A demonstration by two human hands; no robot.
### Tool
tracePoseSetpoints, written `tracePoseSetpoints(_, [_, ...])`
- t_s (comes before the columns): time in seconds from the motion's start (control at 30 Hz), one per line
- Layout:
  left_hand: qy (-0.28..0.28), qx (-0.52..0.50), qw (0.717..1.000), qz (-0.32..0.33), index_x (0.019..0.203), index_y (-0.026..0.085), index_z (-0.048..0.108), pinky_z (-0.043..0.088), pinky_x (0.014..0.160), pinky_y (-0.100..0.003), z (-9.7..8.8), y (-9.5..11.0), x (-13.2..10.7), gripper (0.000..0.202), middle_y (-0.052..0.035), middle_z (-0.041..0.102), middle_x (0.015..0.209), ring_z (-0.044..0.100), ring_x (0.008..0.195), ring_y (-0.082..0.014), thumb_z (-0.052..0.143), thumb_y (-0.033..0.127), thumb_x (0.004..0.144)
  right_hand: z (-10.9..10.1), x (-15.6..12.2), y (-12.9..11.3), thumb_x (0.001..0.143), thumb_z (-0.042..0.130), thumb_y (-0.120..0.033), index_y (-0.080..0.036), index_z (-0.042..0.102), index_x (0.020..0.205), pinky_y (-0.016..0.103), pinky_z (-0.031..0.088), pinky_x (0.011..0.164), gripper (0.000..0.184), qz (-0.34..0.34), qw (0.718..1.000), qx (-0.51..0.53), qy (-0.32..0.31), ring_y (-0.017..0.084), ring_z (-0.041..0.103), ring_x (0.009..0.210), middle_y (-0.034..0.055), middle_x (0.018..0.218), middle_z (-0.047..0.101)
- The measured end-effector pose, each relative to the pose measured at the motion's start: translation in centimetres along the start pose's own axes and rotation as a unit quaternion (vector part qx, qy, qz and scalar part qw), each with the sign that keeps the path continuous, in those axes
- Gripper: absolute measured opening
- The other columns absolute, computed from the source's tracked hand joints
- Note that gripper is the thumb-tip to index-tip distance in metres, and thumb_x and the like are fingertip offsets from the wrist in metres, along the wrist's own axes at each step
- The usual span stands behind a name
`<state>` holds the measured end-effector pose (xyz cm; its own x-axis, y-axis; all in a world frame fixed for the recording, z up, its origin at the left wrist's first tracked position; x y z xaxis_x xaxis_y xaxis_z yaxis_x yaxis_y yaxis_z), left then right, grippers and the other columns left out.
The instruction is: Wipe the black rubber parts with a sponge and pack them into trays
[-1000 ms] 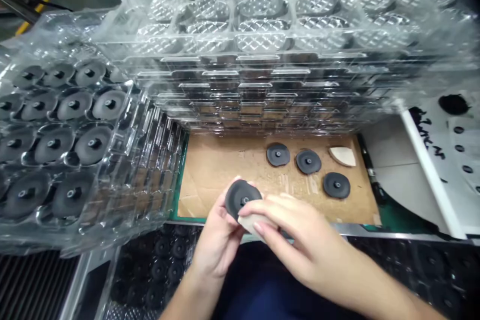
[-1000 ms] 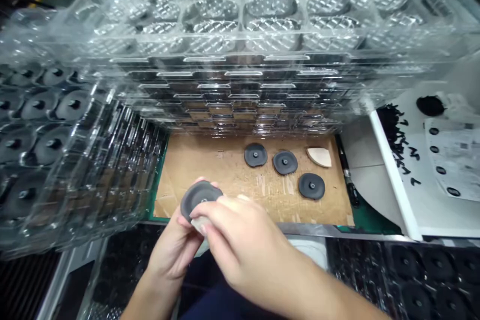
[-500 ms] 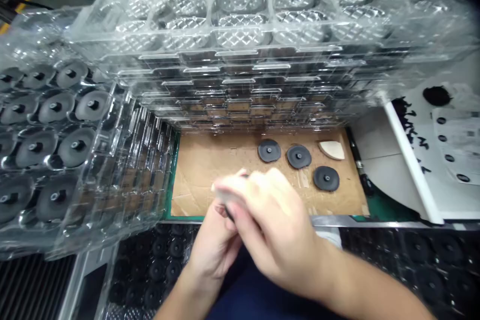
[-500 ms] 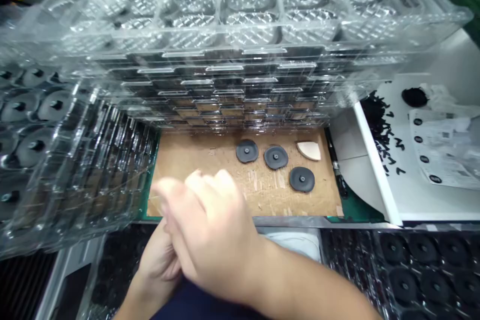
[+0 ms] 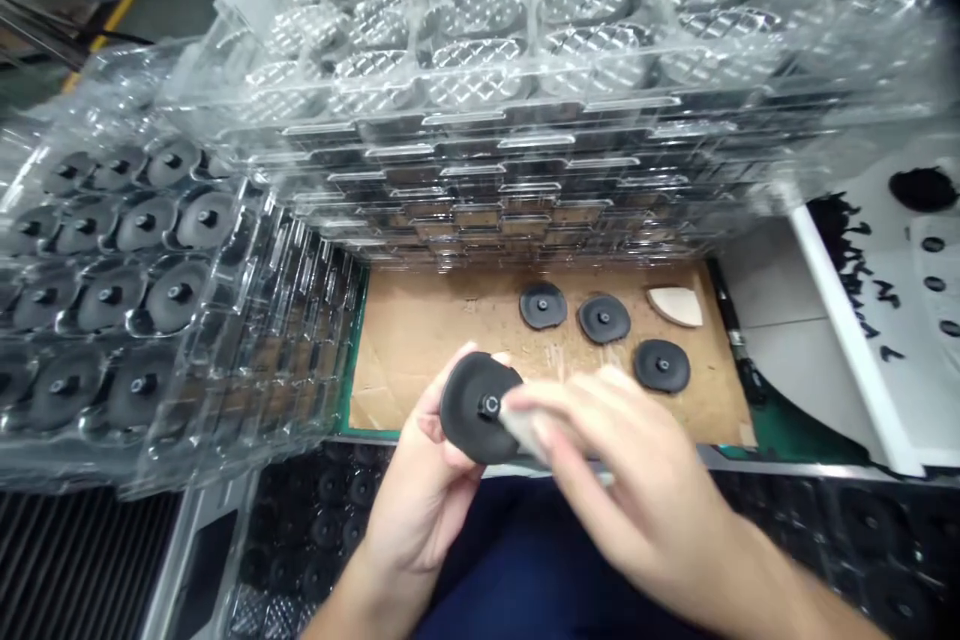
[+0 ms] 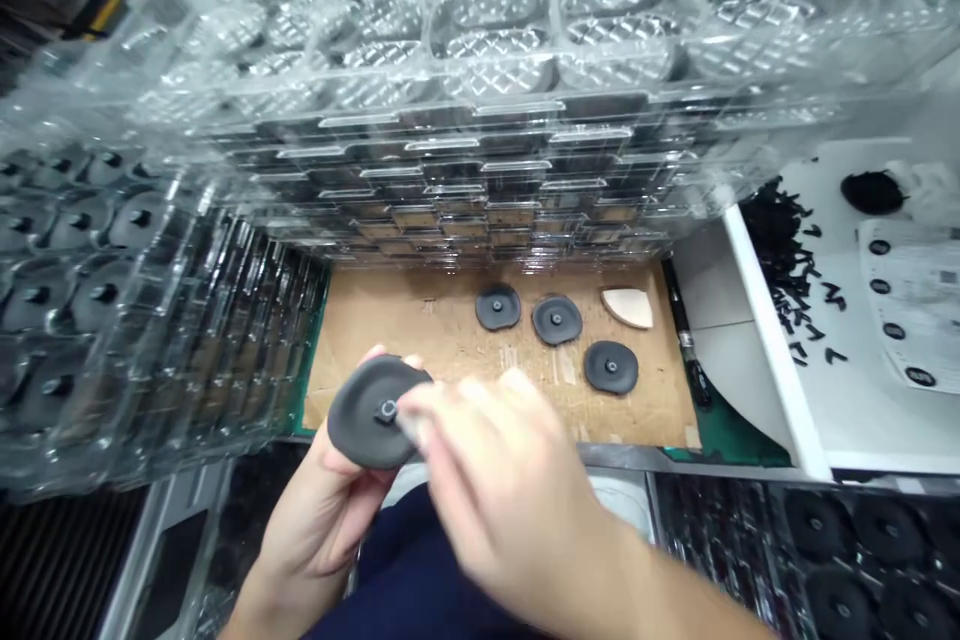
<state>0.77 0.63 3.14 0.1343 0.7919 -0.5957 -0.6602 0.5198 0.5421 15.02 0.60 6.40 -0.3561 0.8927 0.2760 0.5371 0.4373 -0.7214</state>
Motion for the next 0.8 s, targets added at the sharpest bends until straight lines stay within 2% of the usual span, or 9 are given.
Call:
tracePoseSetpoints(0.1, [0.016,0.003,1.0,0.002,0.103,0.028,0.068,0.053,0.072,-0.016,0.0,-0.3,0.2,0.053,0.002,0.072,0.098,0.067,0.088,-0.0149,0.074,0.001,0.058,0.0,0.0,0.1,0.087,0.045,-0.009,-0.01,0.058,0.104,0.032,0.041,0.065,0.021,-0.003,0.999,-0.037,0.033,0.018,0.059,0.069,0.0081,0.084,0.069])
tracePoseSetpoints(0.2, [0.01,0.009,1.0,0.004,0.11,0.029,0.065,0.054,0.074,-0.019,-0.2,-0.6,0.4,0.053,-0.0002,0.071,0.105,0.066,0.094,-0.0173,0.077,0.009,0.062,0.1,0.1,0.9,0.089,0.043,-0.011,-0.013,0.057,0.105,0.03,0.043,0.063,0.021,-0.02,1.0,0.015,0.004,0.016,0.06,0.067,0.0044,0.079,0.069])
tracePoseSetpoints(0.23, [0.011,0.005,1.0,0.013,0.112,0.028,0.064,0.054,0.076,-0.019,-0.3,-0.6,0.5,0.053,-0.0015,0.07,0.109,0.066,0.096,-0.0176,0.078,0.013,0.063,0.2,0.2,1.6,0.09,0.043,-0.012,-0.016,0.058,0.103,0.029,0.044,0.065,0.02,0.003,1.0,0.029,-0.002,0.015,0.062,0.071,0.0034,0.083,0.069])
tracePoseSetpoints(0.3, [0.014,-0.011,0.999,0.034,0.114,0.027,0.063,0.054,0.081,-0.022,-0.7,-0.7,0.6,0.052,-0.0039,0.069,0.113,0.065,0.099,-0.0187,0.079,0.023,0.065,0.7,0.3,3.6,0.092,0.043,-0.018,-0.019,0.059,0.102,0.029,0.046,0.071,0.019,0.09,0.996,0.019,0.009,0.017,0.064,0.084,0.0034,0.095,0.07])
tracePoseSetpoints(0.4, [0.018,-0.031,0.999,0.037,0.121,0.028,0.058,0.052,0.089,-0.03,-1.1,-0.7,0.6,0.059,-0.0051,0.068,0.115,0.065,0.102,-0.0223,0.078,0.03,0.066,2.3,-0.6,6.4,0.091,0.045,-0.026,-0.019,0.058,0.107,0.032,0.048,0.075,0.022,0.212,0.977,0.021,0.016,0.021,0.064,0.09,0.0059,0.104,0.068])
tracePoseSetpoints(0.5, [0.014,-0.038,0.999,0.032,0.123,0.028,0.056,0.047,0.097,-0.036,-1.5,-0.7,0.7,0.061,-0.0058,0.065,0.121,0.061,0.11,-0.0249,0.078,0.028,0.066,4.9,-2.6,7.3,0.09,0.046,-0.027,-0.021,0.061,0.104,0.033,0.05,0.077,0.021,0.22,0.97,0.087,-0.051,0.02,0.065,0.089,0.0053,0.103,0.069])
tracePoseSetpoints(0.6, [0.006,-0.041,0.999,0.023,0.119,0.024,0.059,0.044,0.101,-0.037,-1.7,-0.6,0.9,0.059,-0.0078,0.062,0.126,0.057,0.117,-0.0271,0.079,0.027,0.064,6.5,-4.3,7.4,0.087,0.051,-0.025,-0.023,0.066,0.098,0.033,0.052,0.076,0.019,0.207,0.97,0.102,-0.079,0.02,0.067,0.084,0.003,0.095,0.072])
tracePoseSetpoints(0.7, [0.001,-0.038,0.999,0.02,0.118,0.024,0.06,0.048,0.097,-0.035,-1.7,-0.5,0.9,0.06,-0.0082,0.062,0.125,0.059,0.113,-0.0267,0.081,0.028,0.062,5.6,-4.0,7.4,0.088,0.05,-0.027,-0.021,0.066,0.103,0.032,0.053,0.073,0.022,0.227,0.968,0.095,-0.054,0.021,0.067,0.088,0.0053,0.099,0.072])
tracePoseSetpoints(0.8, [0.001,-0.04,0.999,0.02,0.118,0.024,0.06,0.051,0.09,-0.031,-1.6,-0.7,0.8,0.059,-0.0073,0.065,0.121,0.062,0.108,-0.0248,0.08,0.027,0.063,2.9,-2.0,5.9,0.09,0.049,-0.031,-0.022,0.062,0.11,0.03,0.053,0.075,0.025,0.231,0.969,0.083,0.025,0.021,0.065,0.097,0.0062,0.11,0.068])
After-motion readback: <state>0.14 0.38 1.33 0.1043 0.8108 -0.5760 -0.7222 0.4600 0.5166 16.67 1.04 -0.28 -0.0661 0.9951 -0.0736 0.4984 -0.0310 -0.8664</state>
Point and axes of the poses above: each hand's wrist, its own x-axis towards the middle knuckle, its own z-axis out of the palm, y = z × x, the point moved 1 cm from there along x, towards the middle knuckle
